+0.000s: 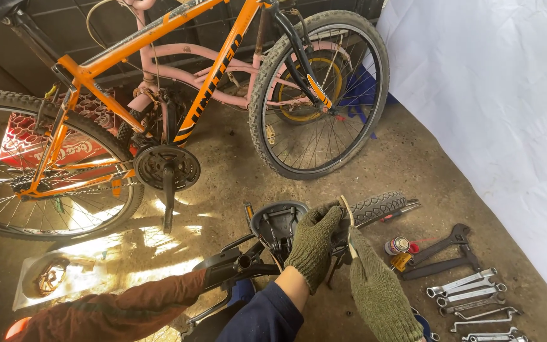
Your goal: The person scrubs a bicycle seat with a toothbrush while sitting on the floor. They then use a wrench to tighten a bolt on the seat post.
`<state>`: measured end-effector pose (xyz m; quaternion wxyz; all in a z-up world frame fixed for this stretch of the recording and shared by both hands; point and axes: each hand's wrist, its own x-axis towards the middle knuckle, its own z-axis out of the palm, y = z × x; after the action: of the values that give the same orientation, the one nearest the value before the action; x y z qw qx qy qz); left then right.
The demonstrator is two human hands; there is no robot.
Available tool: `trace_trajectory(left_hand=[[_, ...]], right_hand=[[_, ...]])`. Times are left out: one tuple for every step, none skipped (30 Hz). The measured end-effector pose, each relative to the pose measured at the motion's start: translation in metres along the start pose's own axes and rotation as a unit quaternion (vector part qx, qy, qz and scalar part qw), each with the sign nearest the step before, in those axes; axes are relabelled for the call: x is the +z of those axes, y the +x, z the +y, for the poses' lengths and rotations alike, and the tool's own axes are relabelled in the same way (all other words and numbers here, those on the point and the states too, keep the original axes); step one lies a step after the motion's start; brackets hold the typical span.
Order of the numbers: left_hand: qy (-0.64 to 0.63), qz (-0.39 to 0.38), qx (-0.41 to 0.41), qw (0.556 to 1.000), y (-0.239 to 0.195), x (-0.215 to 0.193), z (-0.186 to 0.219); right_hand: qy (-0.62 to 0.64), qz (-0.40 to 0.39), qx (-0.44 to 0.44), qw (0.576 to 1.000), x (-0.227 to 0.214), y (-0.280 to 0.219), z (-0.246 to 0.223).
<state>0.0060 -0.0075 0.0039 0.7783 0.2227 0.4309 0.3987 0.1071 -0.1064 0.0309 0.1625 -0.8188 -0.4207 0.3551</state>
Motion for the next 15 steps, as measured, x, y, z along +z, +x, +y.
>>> trace_trajectory(left_hand=[[-0.020,0.009,0.004,1.000,0.003,-0.001,-0.002],[-0.040,0.019,0.008,0.999,0.005,-0.002,-0.004],[-0.041,0.019,0.006,0.999,0.005,-0.002,0.001],[-0.059,0.027,0.016,0.998,0.004,-0.002,0.005],[-0.078,0.036,0.026,0.996,0.003,-0.002,0.011],[-0.079,0.036,0.026,0.996,0.002,-0.003,0.012],[-0.073,0.048,0.038,0.995,0.001,-0.003,0.013],[-0.067,0.059,0.051,0.995,0.001,-0.004,0.014],[-0.067,0.061,0.050,0.995,0.003,-0.006,0.009],[-0.076,0.053,0.048,0.995,0.006,-0.007,0.004],[-0.085,0.045,0.046,0.994,0.008,-0.009,0.000],[-0.086,0.046,0.045,0.994,0.006,-0.006,0.004],[-0.078,0.057,0.042,0.994,0.003,-0.004,0.006],[-0.070,0.068,0.039,0.994,0.000,-0.002,0.009],[-0.072,0.071,0.036,0.994,0.001,-0.004,0.011]], right_hand=[[0.012,0.020,-0.054,0.998,0.003,0.003,0.004],[0.024,0.042,-0.108,0.993,0.005,0.006,0.008],[0.024,0.041,-0.107,0.993,0.001,0.002,0.000],[0.007,0.023,-0.062,0.998,-0.003,-0.002,-0.008],[-0.009,0.006,-0.017,1.000,-0.007,-0.005,-0.016],[-0.010,0.005,-0.017,1.000,-0.006,-0.004,-0.014],[-0.023,0.004,-0.025,0.999,-0.005,-0.003,-0.012],[-0.036,0.003,-0.033,0.999,-0.003,-0.002,-0.011],[-0.037,0.001,-0.032,0.999,-0.001,0.001,-0.007],[-0.037,0.007,-0.050,0.998,0.001,0.005,-0.002],[-0.036,0.013,-0.068,0.997,0.004,0.009,0.001],[-0.036,0.012,-0.067,0.997,0.007,0.011,0.005],[0.005,0.046,-0.130,0.990,0.010,0.012,0.010],[0.048,0.080,-0.192,0.977,0.014,0.014,0.015],[0.046,0.076,-0.190,0.978,0.012,0.010,0.012]])
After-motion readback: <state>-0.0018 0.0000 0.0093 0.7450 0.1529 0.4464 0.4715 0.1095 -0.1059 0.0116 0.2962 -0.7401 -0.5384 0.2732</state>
